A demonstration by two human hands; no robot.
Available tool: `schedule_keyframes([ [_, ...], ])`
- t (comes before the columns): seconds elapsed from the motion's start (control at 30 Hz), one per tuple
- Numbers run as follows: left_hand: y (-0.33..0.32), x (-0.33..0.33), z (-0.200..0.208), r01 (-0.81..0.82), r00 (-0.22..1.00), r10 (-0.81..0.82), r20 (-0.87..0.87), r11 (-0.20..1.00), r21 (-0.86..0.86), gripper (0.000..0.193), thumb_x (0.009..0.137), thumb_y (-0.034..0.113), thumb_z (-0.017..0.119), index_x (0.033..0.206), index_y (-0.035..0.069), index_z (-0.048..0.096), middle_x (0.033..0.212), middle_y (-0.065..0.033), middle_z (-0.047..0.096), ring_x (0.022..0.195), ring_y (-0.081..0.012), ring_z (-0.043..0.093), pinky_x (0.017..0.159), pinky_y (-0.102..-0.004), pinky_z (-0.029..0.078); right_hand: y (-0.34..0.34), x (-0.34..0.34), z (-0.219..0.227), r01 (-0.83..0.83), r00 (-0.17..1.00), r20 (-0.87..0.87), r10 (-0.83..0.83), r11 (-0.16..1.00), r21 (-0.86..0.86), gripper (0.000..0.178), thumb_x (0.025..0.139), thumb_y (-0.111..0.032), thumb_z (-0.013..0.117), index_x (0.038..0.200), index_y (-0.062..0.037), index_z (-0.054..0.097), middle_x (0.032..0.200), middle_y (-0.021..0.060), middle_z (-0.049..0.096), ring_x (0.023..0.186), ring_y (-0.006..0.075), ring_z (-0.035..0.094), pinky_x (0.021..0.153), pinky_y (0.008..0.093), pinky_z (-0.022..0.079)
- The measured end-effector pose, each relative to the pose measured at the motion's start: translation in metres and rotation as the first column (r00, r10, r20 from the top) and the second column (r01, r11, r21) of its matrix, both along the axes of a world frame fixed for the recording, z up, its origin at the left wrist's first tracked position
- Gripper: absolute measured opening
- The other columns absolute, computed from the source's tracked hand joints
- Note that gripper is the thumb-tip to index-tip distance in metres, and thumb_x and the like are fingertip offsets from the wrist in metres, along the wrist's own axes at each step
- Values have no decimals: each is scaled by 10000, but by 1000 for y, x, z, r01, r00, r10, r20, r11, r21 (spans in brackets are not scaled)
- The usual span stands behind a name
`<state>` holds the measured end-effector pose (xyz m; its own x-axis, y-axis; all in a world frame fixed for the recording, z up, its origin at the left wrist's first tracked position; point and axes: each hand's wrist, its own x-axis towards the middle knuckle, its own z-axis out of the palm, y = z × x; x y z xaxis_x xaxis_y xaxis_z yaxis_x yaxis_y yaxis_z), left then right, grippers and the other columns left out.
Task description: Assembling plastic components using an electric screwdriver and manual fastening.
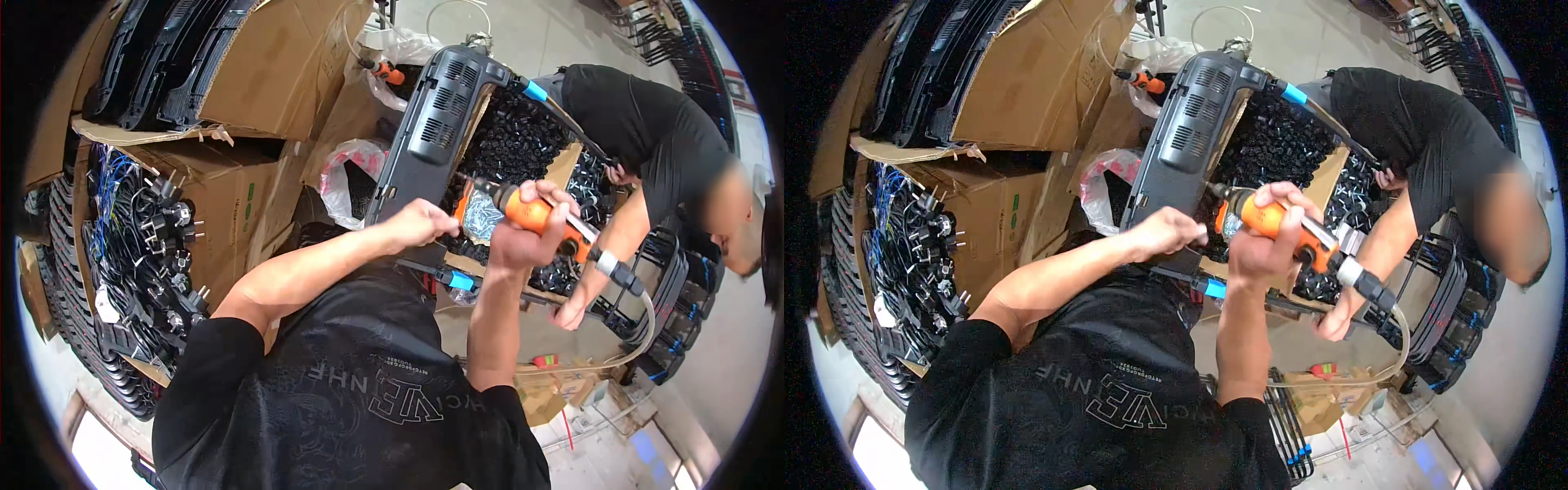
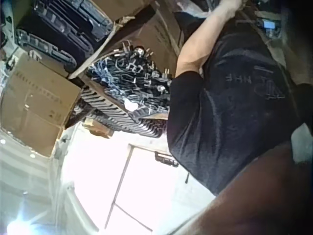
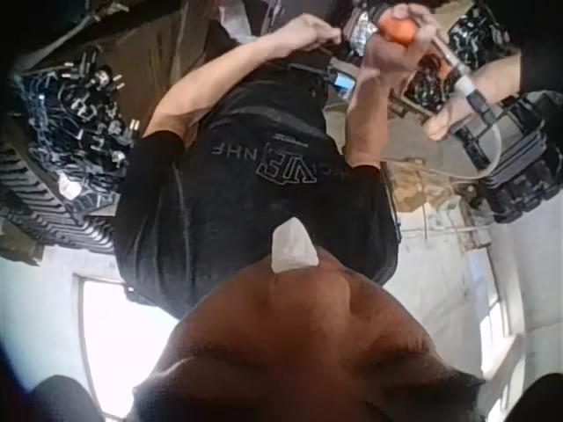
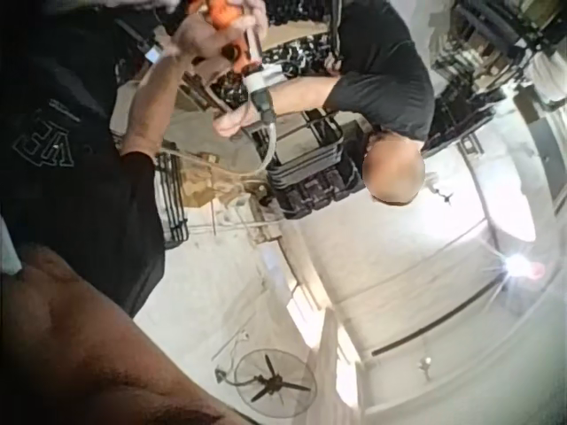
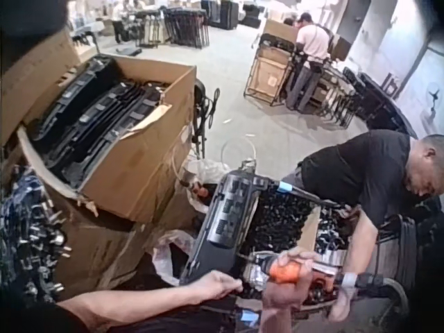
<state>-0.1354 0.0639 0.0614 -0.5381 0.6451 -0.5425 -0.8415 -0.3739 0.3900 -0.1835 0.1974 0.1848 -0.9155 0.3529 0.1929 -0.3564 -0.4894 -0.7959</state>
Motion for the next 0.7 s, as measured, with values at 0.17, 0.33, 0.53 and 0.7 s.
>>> schedule_keyframes([
  [0.17,32,2,19,3,232,-911,-342,352,-936,209,882,200,573,890,56,724,854,-112,712,776,-248,697,675,-386,552,-18,-34,-14,-22,1000,-20,24,996,92,155,911,-149,518,956,-11,570,889,142,622,708,210,546,702,340,470],
  [0.33,44,-1,17,-3,-54,-971,-231,232,-973,201,831,176,571,905,107,745,938,-102,722,861,-258,706,721,-403,557,-41,-50,-25,-55,997,-47,65,980,190,115,906,-89,510,963,2,551,887,169,623,686,208,555,673,348,482],
  [0.53,33,6,13,61,21,-974,-227,228,-972,217,827,166,565,935,112,745,931,-84,725,853,-244,708,710,-387,560,-67,-58,-39,-117,991,-31,128,963,242,94,894,-50,521,962,8,550,888,187,620,666,206,565,670,346,490],
  [0.7,31,13,7,66,3,-970,-244,243,-968,215,824,169,577,945,105,743,921,-78,727,848,-241,708,691,-381,562,-80,-59,-52,-168,983,-24,179,955,245,88,887,-28,522,961,14,547,888,194,619,646,194,565,658,323,493],
])
